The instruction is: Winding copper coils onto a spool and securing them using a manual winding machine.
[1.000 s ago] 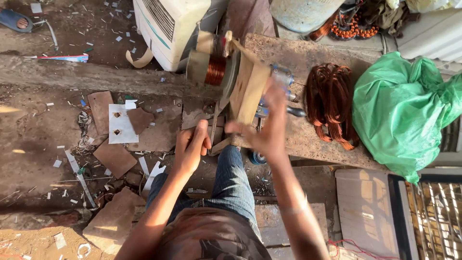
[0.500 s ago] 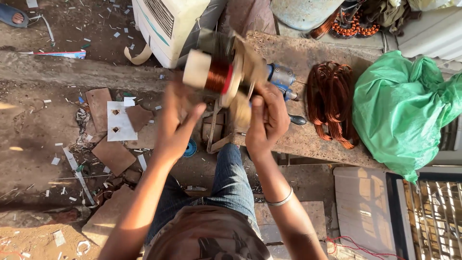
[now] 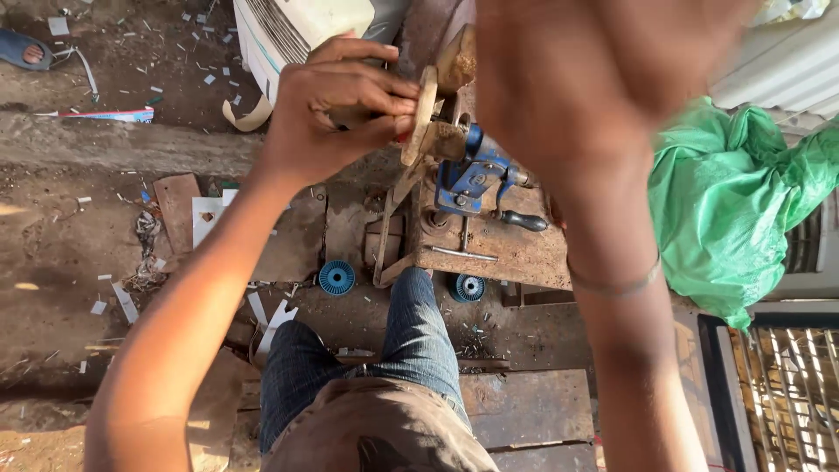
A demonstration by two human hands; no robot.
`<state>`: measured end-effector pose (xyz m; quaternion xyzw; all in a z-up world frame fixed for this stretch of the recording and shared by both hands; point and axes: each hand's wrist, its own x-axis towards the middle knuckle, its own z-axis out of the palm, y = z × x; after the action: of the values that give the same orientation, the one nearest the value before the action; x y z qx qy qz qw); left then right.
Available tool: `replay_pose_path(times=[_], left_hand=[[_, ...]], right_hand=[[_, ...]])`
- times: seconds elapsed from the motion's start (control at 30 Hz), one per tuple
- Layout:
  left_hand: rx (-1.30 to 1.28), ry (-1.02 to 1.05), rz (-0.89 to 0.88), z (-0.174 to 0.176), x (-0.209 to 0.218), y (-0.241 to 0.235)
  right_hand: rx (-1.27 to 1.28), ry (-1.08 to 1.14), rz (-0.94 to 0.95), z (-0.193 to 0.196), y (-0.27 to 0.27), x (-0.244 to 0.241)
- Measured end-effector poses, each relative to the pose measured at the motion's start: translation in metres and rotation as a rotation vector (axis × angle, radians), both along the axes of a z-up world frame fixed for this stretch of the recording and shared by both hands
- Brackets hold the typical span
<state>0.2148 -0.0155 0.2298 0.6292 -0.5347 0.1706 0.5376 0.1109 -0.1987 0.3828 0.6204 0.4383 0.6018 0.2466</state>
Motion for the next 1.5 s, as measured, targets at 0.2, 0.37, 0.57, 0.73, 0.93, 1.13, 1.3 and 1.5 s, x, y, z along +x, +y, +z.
replay_pose_path(times=[0.2,0.37,0.57,0.73,0.93,1.13,1.3,1.5], left_hand=[[-0.130,0.061,0.126,0.013,-0.011,-0.003],[0.045,0.170,0.277,0.035,-0.017,0.008],[-0.146,-0.144,0.276,0.011,-0.016,0.010],[-0.147,0.363,0.085,0.001,-0.014,0.010],[-0.117,0.234,0.202,-0.002,-0.018,0.006],[-0.162,0.108,0.244,0.001,-0.022,0.007],[-0.129,0.155,0.296,-0.012,-0.020,0.008],[-0.102,0.064,0.345,-0.017,-0.020,0.007]], right_hand=[[0.139,0.628,-0.080,-0.027,0.042,-0.021],[-0.002,0.462,-0.449,-0.058,0.018,0.005],[0.103,0.591,-0.402,-0.034,0.036,0.008],[-0.007,0.670,-0.584,-0.033,0.040,0.029],[0.085,0.827,-0.400,-0.034,0.025,0.050],[-0.024,0.900,-0.375,-0.031,0.019,0.061],[0.094,0.999,-0.240,-0.044,0.012,0.075],[0.160,1.159,-0.113,-0.029,0.019,0.057]])
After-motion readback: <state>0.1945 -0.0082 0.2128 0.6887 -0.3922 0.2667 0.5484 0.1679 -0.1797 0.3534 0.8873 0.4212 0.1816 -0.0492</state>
